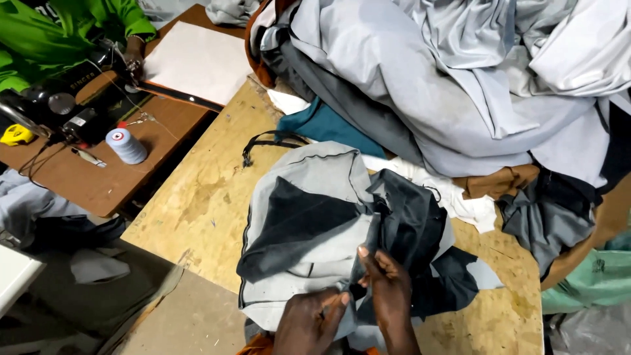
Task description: Cutting and trimming fabric pieces using scissors on a workbench
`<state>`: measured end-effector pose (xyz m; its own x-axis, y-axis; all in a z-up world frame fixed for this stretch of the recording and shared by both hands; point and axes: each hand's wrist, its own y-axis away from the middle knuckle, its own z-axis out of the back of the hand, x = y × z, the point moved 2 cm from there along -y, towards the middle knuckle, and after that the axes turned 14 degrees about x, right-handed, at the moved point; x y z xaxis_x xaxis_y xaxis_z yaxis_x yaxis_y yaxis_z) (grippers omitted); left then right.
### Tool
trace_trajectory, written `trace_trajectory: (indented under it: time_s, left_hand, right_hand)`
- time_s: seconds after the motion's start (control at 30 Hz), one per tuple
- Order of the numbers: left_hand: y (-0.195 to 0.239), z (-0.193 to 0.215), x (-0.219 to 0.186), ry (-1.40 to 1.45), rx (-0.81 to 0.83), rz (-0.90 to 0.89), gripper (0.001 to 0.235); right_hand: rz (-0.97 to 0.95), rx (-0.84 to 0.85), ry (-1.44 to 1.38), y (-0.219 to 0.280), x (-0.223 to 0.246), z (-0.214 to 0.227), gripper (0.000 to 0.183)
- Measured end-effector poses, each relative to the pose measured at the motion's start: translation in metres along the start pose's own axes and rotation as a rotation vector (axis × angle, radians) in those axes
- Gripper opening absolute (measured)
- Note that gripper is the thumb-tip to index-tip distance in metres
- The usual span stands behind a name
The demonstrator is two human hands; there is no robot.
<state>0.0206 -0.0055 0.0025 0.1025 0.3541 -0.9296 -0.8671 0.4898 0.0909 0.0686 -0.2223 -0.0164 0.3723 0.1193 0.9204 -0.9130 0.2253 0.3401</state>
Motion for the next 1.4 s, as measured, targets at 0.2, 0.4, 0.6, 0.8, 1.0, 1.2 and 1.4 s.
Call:
trace_trajectory:
  time_s: [0.2, 0.4, 0.6, 0.8, 1.0, 1.2, 1.4]
  left_hand:
    - [0.003, 0.026, 0.018, 0.128, -0.086, 0.056, 0.046]
    - [-0.006, 0.049, -0.022, 0.141, 0.076, 0.114, 0.039]
    - [-0.011, 0.046, -0.015, 0.129, 0.132, -0.110, 0.037]
    - [-0.010, 0.062, 0.005, 0.113, 0.208, -0.076, 0.030]
    - [-0.006, 0.075, 0.015, 0.037, 0.239, -0.088, 0.053]
    - [-0.007, 0.076, 0.040, 0.004, 0.341, -0.010, 0.033]
    - [-0.018, 0.092, 0.003, 0.222, 0.571, 0.229, 0.075]
  right_hand:
    - [0.033, 0.051, 0.140, 0.008, 0.023, -0.003, 0.050]
    - [-0.038, 0.080, 0.343, 0.018, 0.048, -0.002, 0.080]
    - [0.011, 0.075, 0.420, 0.034, 0.082, -0.011, 0.065]
    - [0.052, 0.072, 0.237, 0.020, 0.038, 0.013, 0.056]
    - [-0.192, -0.045, 0.696, -0.030, -0.114, 0.102, 0.050]
    - [-0.261, 0.095, 0.545, -0.020, -0.172, 0.105, 0.040]
    - [-0.345, 0.177, 0.314, 0.002, -0.133, 0.073, 0.048]
